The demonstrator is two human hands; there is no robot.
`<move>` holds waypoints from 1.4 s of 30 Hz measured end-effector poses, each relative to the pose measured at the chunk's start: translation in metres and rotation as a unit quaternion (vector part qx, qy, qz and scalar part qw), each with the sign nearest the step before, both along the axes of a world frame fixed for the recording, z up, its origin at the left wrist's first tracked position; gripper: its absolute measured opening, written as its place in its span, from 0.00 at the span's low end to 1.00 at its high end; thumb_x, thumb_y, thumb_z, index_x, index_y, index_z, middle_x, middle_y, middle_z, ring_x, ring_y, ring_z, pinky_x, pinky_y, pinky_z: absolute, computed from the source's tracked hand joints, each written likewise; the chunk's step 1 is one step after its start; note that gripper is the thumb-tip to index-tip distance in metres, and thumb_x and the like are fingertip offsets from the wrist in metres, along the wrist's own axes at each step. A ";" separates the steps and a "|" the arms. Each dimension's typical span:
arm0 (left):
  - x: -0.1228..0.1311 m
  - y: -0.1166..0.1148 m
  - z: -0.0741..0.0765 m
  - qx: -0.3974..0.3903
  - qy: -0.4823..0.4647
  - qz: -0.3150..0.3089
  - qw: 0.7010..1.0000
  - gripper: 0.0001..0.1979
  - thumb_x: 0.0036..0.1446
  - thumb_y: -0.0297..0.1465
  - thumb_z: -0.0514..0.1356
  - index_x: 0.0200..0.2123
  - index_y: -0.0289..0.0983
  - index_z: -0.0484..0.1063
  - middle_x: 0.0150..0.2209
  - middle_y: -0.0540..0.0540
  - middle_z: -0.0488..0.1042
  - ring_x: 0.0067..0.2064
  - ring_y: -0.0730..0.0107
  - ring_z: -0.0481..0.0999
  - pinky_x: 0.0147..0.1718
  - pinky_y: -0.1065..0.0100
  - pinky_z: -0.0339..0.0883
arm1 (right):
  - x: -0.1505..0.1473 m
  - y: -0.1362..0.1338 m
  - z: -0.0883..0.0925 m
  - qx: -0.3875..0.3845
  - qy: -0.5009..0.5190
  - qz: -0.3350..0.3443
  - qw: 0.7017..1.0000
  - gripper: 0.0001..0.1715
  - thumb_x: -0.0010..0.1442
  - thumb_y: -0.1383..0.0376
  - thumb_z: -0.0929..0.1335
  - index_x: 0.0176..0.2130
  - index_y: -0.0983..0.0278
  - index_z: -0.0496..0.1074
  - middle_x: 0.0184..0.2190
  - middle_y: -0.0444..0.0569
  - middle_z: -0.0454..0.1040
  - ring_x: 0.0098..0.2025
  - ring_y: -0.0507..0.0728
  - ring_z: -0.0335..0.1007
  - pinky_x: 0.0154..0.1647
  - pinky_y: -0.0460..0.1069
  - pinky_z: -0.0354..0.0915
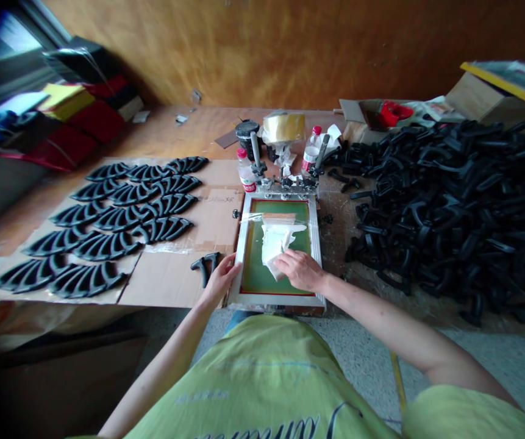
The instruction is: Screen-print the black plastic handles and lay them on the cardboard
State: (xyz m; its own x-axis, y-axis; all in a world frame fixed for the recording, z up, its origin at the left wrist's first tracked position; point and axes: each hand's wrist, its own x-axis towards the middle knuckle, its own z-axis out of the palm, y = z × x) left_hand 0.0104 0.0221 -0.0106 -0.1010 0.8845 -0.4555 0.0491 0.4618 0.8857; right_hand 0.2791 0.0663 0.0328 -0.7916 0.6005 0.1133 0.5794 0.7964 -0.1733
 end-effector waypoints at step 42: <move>-0.095 -0.029 -0.023 -0.131 0.170 0.116 0.970 0.17 0.62 0.45 0.53 0.34 0.37 0.67 0.24 0.45 0.77 0.24 0.62 0.78 0.27 0.65 0.71 | 0.178 0.006 -0.053 0.046 0.048 -0.525 0.848 0.28 0.60 0.76 0.60 0.55 0.63 0.75 0.50 0.58 0.71 0.51 0.64 0.67 0.52 0.56 0.66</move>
